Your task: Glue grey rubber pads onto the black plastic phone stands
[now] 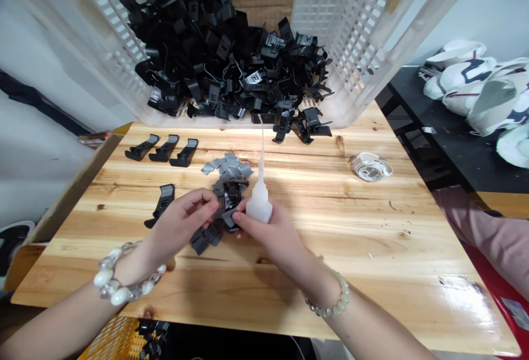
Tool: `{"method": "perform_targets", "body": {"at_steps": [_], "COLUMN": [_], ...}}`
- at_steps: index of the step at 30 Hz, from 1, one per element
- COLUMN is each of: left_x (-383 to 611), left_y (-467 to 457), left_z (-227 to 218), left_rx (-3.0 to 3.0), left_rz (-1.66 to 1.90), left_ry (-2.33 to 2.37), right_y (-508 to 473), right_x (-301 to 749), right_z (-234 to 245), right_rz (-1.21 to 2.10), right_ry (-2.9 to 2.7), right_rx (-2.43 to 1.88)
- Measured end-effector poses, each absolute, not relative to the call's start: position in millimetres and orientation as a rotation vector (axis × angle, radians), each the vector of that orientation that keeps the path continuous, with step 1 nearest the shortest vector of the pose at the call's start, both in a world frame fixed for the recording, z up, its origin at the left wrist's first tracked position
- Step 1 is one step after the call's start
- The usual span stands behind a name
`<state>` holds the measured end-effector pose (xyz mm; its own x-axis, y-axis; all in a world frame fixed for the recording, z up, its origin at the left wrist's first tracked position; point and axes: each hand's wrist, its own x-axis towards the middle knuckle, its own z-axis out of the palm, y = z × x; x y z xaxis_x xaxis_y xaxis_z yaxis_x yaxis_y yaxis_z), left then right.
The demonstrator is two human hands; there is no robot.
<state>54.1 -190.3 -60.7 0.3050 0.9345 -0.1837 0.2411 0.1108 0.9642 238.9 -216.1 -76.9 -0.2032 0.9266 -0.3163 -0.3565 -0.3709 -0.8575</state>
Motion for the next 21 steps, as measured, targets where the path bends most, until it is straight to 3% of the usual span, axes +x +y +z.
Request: {"method": "perform_targets", "body": {"at_steps": [6, 13, 21], "left_x": [58.9, 53.4, 50.5], "left_y": [-201.1, -200.6, -197.6], "left_z": [-66.5, -72.2, -58.3], "left_rx": [1.844, 2.464, 2.777], "left_rz": [0.834, 1.199, 1.259], "left_ry": [1.109, 0.859, 0.741], "right_y": [-216.2, -218.9, -222.7], "right_x": [236.1, 232.5, 232.8], "right_z": [-67.1, -73.0, -68.0], "right_rz": [1.626, 1.741, 1.812], "right_ry": [-0.873, -0.810, -0.744], "right_rx": [-1.241, -1.066, -0.988]}}
